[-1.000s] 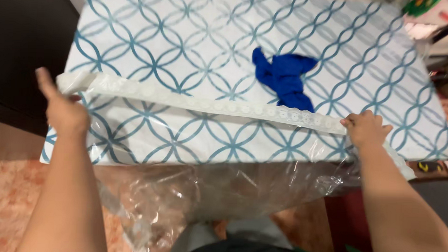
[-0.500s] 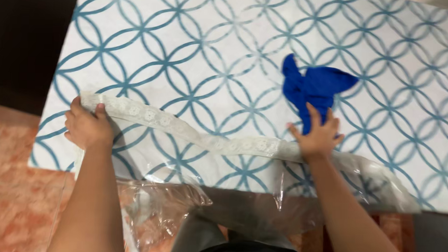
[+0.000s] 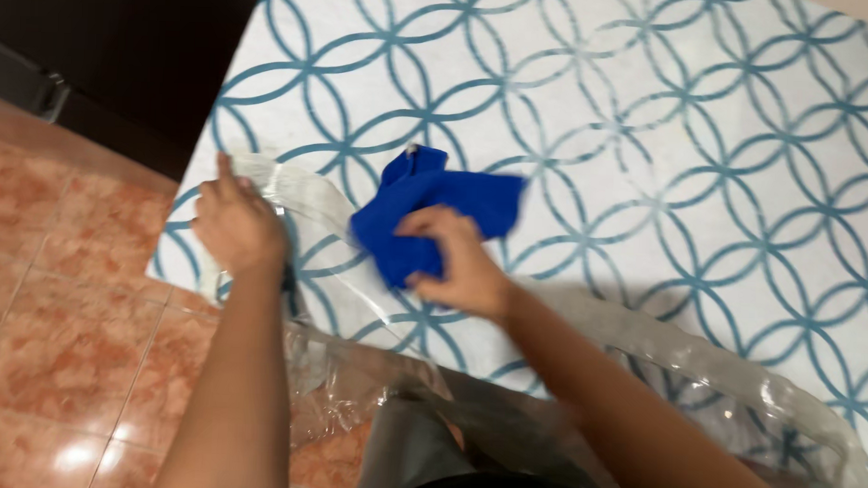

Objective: The person spreads a transparent plastic sheet over a patterned table, using a blue cloth to smooth the surface and a lace border strip.

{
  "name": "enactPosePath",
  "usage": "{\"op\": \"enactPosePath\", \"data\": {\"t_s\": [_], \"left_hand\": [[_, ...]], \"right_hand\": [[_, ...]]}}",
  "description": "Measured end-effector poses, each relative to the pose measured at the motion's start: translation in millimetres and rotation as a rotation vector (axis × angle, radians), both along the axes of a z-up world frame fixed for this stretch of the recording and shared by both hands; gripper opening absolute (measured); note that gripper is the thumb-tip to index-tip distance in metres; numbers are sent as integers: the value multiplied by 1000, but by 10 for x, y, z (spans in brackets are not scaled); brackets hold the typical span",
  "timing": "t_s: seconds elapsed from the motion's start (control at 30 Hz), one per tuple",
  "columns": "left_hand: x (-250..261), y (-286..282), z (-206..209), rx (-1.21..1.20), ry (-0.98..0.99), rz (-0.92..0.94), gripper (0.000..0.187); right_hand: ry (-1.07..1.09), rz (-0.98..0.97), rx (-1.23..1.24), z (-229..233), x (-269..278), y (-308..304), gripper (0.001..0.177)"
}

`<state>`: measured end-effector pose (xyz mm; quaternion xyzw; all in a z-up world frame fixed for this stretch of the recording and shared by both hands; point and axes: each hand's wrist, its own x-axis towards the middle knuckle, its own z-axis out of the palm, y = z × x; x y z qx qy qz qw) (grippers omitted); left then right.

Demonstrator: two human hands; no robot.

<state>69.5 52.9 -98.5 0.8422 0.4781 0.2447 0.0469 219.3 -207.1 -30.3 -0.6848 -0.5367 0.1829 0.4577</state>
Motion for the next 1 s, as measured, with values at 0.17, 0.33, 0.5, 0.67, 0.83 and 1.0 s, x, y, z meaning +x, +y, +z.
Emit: {"op": "enactPosePath", "data": {"t_s": [0.17, 0.33, 0.5, 0.67, 0.83, 1.0], "left_hand": [[-103, 133, 175, -90, -81, -90, 30], [-255, 358, 131, -191, -61, -160, 17], [-288, 490, -18, -148, -33, -164, 29], [-170, 424, 155, -265, -19, -1, 26], [-218, 592, 187, -207, -95, 48, 27], [-286, 545, 90, -225, -110, -61, 26]], "right_hand": [[-381, -5, -176, -42, -464, 746, 78], [-276, 43, -37, -251, -534, 1473, 62], [-239, 63, 92, -248, -643, 2008, 69], [-428, -3, -125, -245, -530, 1660, 50], [-483, -67, -245, -148, -404, 960, 43], [-269, -256, -98, -83, -358, 1200, 37]]}}
